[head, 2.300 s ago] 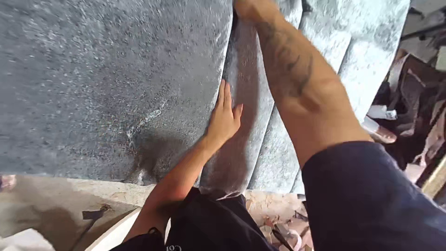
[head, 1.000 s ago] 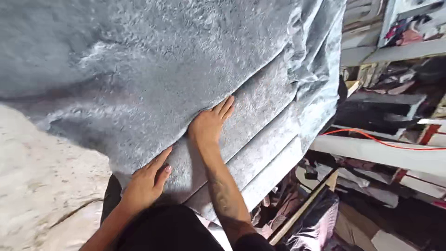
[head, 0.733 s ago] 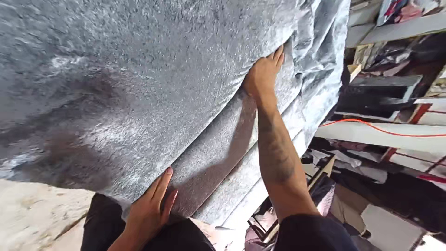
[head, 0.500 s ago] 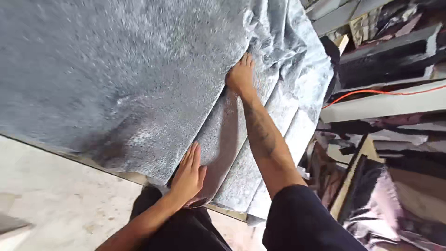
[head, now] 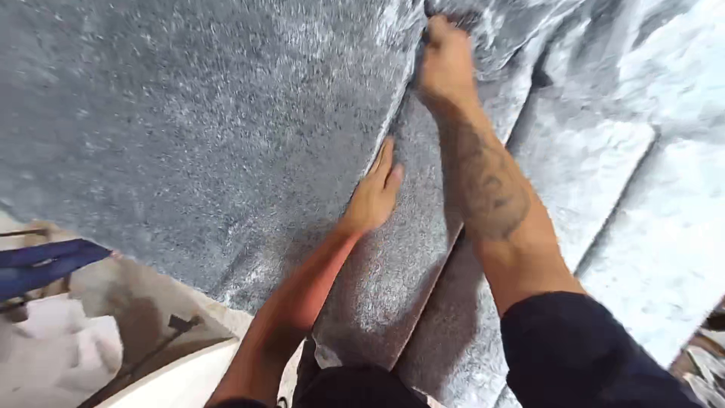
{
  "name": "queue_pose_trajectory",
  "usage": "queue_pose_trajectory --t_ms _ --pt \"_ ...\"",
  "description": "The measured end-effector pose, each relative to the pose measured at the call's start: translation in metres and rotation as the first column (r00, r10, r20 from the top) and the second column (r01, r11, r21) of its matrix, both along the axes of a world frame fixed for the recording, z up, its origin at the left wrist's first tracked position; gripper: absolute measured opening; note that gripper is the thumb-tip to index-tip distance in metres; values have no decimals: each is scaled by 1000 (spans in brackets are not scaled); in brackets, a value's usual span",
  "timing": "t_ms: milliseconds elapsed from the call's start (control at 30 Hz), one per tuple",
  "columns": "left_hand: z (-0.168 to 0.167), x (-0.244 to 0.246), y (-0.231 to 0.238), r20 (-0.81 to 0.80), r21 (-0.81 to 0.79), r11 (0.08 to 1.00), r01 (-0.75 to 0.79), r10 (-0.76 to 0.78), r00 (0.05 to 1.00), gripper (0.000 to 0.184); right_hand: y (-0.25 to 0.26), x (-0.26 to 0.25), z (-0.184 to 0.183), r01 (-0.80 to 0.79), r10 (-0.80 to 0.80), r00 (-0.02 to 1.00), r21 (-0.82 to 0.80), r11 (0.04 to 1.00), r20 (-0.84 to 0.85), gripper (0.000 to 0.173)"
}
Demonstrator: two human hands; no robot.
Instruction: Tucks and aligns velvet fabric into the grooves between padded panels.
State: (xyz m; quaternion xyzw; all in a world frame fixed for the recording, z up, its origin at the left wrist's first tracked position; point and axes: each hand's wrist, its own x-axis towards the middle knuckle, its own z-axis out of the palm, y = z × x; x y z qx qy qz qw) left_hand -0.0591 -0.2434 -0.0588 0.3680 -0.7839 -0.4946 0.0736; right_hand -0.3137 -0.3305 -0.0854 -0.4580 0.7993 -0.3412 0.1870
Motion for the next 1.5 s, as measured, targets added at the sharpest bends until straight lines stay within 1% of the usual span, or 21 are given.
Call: queue_pose_trajectory --t_ms 33,67,100,133,200,300,400,467,533,700,933,1033,1100,1167,1233,1267,1300,1333,1367,1433,1500 --pt "-9 -35 -28 -26 -33 999 -11 10 1000 58 5 -6 -5 153 -108 978 -261 953 179 30" --pt "-19 -69 -54 -46 -65 998 -19 16 999 55 9 -12 -8 343 -141 896 -455 822 421 18" --pt "-28 -98 -74 -54 -97 995 -20 15 998 53 11 -15 -9 520 -145 787 -517 680 600 15" --pt "-35 -123 -90 -61 -119 993 -20 13 998 52 13 -16 -9 604 -137 719 -514 609 682 14" --pt "-37 -156 -108 -63 -107 993 -43 37 997 49 13 -11 -7 548 -156 771 -517 658 618 11" --pt "-21 -165 -119 -105 11 992 -125 126 987 42 3 -11 -8 181 -26 961 -559 810 274 22" --pt "-14 -96 -64 -192 -40 990 -139 129 973 47 21 4 -3 -172 124 983 -457 873 -132 31" --pt "-16 -15 -5 -175 -108 983 -152 131 976 49 47 36 1 -463 372 845 -176 869 -383 41" --pt "-8 67 54 -138 -53 986 -161 153 979 49 85 77 5 -613 565 686 53 788 -458 43" --pt "16 214 154 -28 180 949 -260 269 963 45 193 191 30 -781 789 566 150 606 -239 38" --pt "16 300 215 -18 316 882 -349 373 928 43 276 328 31 -815 839 530 200 544 -122 34" --pt "26 350 233 102 487 736 -471 488 867 34 314 397 36 -817 844 531 218 534 -78 27" --pt "32 384 232 264 561 518 -645 627 733 30 321 418 48 -857 876 483 204 472 3 26" --pt "34 411 212 235 525 321 -788 836 497 38 297 415 59 -882 851 460 14 472 252 26" --pt "27 421 171 118 526 219 -822 938 325 67 240 386 77 -780 748 504 -143 609 432 23" --pt "20 421 145 99 568 190 -801 950 295 82 202 364 84 -701 700 629 -142 699 338 21" --pt "12 419 122 93 630 169 -758 953 290 88 158 335 84 -621 630 766 -105 777 130 23" --pt "7 416 106 90 673 169 -720 948 306 84 112 305 77 -543 536 836 -39 839 -116 34" --pt "5 415 95 83 684 196 -702 936 342 76 62 275 63 -454 445 837 50 889 -319 56" --pt "2 422 90 67 627 261 -734 920 385 62 -28 236 25 -264 334 780 205 942 -530 93" --pt "2 443 97 141 463 342 -818 882 449 54 -96 227 8 -114 282 753 304 946 -595 96"
